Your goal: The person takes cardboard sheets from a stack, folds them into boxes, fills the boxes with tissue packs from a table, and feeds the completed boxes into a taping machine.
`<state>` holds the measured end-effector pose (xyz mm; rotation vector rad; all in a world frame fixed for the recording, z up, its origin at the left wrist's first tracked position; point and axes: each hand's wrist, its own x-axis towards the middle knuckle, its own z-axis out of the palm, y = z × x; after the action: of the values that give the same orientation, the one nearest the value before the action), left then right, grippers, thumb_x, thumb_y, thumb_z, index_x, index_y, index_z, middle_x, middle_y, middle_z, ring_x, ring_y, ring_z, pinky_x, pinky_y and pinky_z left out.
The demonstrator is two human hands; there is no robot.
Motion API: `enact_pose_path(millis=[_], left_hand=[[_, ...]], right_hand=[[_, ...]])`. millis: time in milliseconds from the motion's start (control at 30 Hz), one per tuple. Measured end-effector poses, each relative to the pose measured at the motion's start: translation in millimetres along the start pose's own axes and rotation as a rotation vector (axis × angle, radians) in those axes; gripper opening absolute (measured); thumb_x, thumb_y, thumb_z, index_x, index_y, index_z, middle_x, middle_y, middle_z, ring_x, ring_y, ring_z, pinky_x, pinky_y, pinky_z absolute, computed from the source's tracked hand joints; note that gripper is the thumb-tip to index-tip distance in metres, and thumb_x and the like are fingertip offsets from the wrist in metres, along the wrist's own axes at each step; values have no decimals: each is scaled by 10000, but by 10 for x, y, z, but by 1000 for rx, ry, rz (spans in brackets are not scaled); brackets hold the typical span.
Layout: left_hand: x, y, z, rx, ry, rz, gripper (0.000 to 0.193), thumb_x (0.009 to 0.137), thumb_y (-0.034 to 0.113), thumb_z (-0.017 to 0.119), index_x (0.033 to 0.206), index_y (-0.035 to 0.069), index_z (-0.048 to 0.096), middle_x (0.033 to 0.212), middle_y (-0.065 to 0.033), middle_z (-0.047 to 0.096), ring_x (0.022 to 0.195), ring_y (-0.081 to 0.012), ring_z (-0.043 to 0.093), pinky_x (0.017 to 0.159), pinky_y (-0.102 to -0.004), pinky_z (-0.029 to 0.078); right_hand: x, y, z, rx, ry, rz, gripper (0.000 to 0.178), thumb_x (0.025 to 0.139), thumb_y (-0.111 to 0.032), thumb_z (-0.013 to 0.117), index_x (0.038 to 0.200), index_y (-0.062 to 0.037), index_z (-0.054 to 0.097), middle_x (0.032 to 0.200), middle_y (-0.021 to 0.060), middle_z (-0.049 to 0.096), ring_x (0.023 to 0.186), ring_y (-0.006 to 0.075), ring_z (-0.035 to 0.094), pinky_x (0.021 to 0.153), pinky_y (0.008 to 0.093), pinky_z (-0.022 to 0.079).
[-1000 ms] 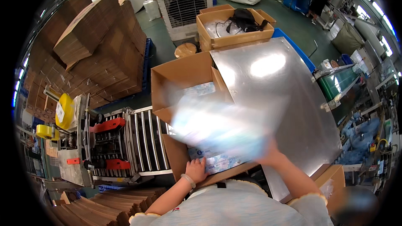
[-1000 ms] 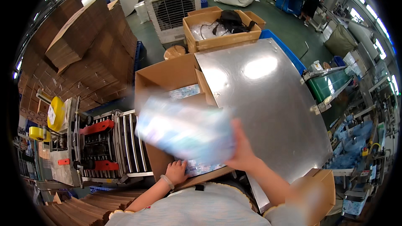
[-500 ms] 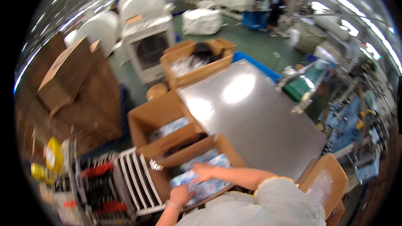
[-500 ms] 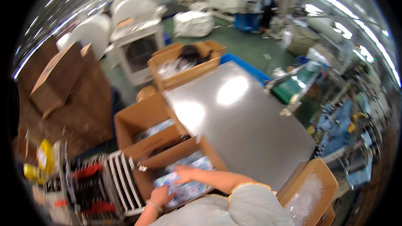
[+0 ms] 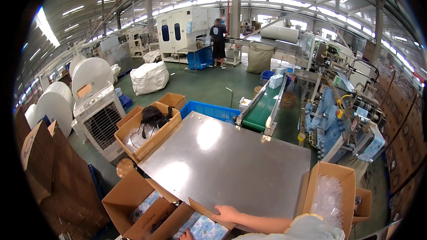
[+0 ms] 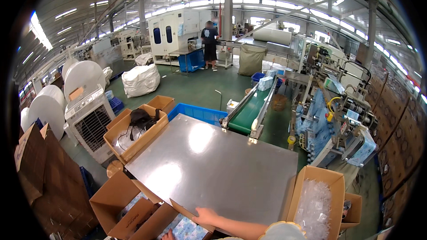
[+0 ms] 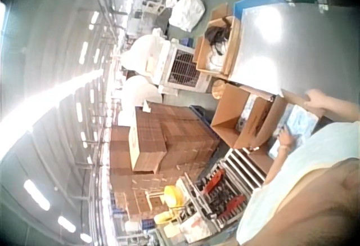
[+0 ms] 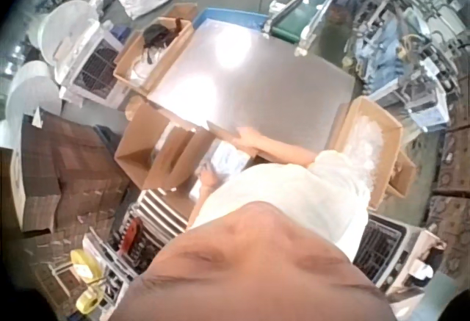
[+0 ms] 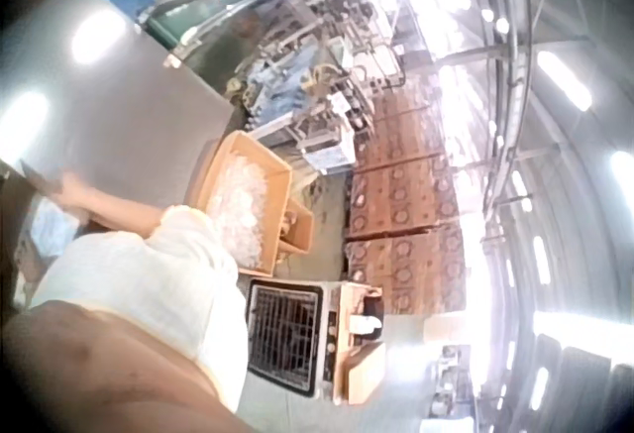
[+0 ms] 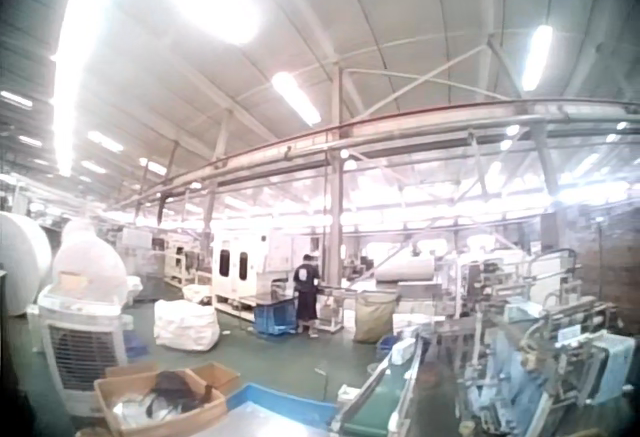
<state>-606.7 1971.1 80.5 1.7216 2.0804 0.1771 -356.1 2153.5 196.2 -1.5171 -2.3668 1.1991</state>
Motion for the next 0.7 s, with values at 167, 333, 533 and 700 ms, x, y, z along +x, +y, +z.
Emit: enact_pose_path(millis=[167,333,533,700], left_hand=[[29,-43,-5,36,73,36,1322,549,620,896,1508,-78,312,1356,-312,537,1241,-516,500,1046,-594,386],[-145,-292,13,17,166,55,1317,554,631,890,1515,-58,311,1360,-309,529,1262,-511,482,1062,-596,377],[-222,-149,-116,61,30,-109,1261,632,611,859,1543,-27,264,1451,-293,453,1356,-486,410,1111,-588,348],[-341,86,-475,64,-84,-210,1203,715,608,814,1556,-28,234,1501,-278,413,1403,-472,373,1150,-571,318]], right_hand=[[221,140,498,-57,-117,43,390,963,-371,572,1092,-26,700,1083,222,714,1036,420,669,903,510,524],[187,47,520,-33,-146,-9,416,987,-383,518,1085,-9,670,1097,220,707,1047,417,666,907,523,518],[151,-21,461,-20,-139,-8,474,1005,-462,494,1062,-27,673,1045,205,715,1010,393,680,875,503,524],[-54,-195,79,226,-31,69,473,1004,-504,527,1009,-70,713,954,150,735,889,354,689,791,444,542]])
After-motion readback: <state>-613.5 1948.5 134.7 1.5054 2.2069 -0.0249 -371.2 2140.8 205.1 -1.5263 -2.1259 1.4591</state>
